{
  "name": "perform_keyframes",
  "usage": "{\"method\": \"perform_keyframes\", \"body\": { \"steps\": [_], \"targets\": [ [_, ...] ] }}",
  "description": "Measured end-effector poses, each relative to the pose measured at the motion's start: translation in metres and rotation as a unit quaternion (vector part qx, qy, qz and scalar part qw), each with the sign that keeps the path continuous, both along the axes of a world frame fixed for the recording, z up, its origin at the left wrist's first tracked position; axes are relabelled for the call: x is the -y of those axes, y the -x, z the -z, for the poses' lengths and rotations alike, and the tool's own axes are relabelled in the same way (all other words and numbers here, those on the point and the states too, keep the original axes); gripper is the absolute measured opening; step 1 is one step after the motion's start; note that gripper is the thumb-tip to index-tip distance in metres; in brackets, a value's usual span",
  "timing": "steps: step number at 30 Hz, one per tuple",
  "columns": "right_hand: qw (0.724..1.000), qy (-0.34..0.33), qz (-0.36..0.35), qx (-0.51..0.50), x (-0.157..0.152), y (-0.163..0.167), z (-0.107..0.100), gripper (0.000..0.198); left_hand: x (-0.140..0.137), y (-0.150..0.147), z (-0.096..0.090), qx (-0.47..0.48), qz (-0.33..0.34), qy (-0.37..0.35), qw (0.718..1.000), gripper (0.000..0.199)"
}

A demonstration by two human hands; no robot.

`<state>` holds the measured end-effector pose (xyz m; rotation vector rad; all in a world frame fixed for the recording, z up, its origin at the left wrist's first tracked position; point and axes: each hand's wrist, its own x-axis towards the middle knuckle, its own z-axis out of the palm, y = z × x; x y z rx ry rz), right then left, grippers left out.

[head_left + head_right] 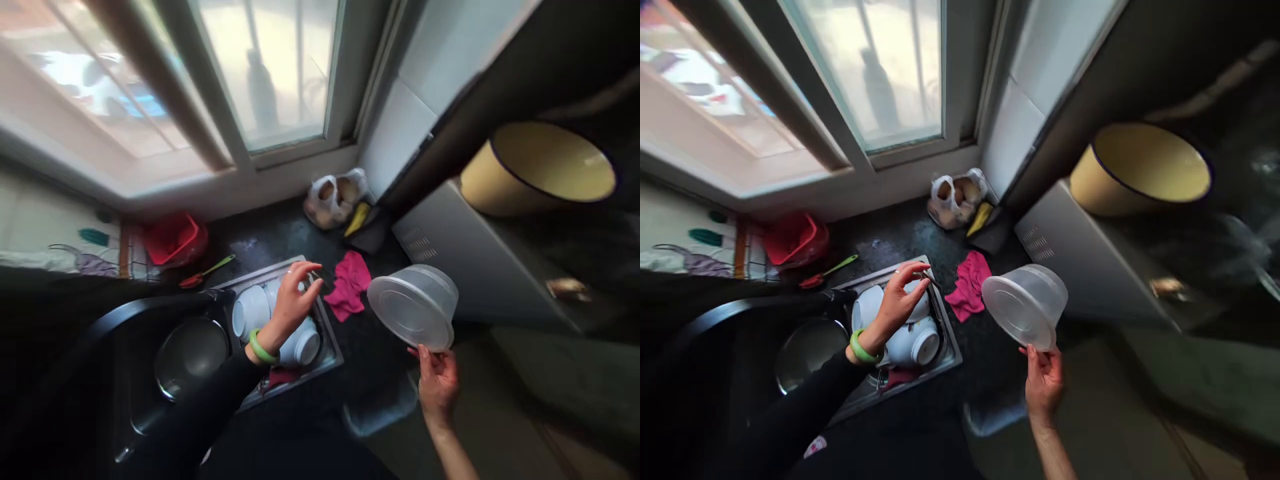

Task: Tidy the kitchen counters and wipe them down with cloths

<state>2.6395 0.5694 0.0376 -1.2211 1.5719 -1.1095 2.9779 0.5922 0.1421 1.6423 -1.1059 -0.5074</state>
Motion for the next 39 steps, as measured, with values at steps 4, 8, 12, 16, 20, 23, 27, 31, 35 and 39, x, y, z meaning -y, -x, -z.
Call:
{"method": "perform_keyframes", "body": {
  "steps": [4,8,12,16,20,23,27,31,35,39],
  "targets": [
    [0.979,-0.109,0.173,0.009,-0.112,0.055,0.026,0.053,-0.007,0.046,0.011,0.128,0.094,0.014,0.987,0.024],
    [0.955,-0.155,0.25,0.03,-0.176,0.079,0.064,0.058,-0.022,0.095,0.032,0.14,0.196,0.011,0.971,0.023],
    [0.957,-0.184,0.22,-0.03,-0.213,0.104,0.092,0.057,-0.049,0.142,0.067,0.168,0.334,-0.035,0.927,0.025],
    [0.965,-0.147,0.086,-0.199,-0.228,0.14,0.105,0.053,-0.076,0.176,0.105,0.24,0.449,-0.099,0.855,0.03],
    [0.965,-0.095,-0.061,-0.237,-0.216,0.164,0.113,0.041,-0.094,0.192,0.131,0.283,0.525,-0.137,0.791,0.038],
    [0.961,-0.105,-0.121,-0.226,-0.199,0.165,0.118,0.036,-0.103,0.197,0.141,0.288,0.557,-0.16,0.762,0.043],
    [0.963,-0.115,-0.109,-0.217,-0.177,0.157,0.127,0.043,-0.109,0.199,0.145,0.291,0.557,-0.184,0.756,0.044],
    [0.968,-0.132,-0.066,-0.204,-0.157,0.16,0.13,0.049,-0.11,0.197,0.148,0.284,0.549,-0.186,0.764,0.046],
    [0.982,-0.051,-0.01,-0.18,-0.123,0.153,0.109,0.045,-0.103,0.19,0.143,0.258,0.515,-0.185,0.796,0.041],
    [0.978,0.092,-0.046,-0.181,-0.059,0.101,0.066,0.029,-0.076,0.172,0.129,0.188,0.438,-0.158,0.865,0.016]
  ]
}}
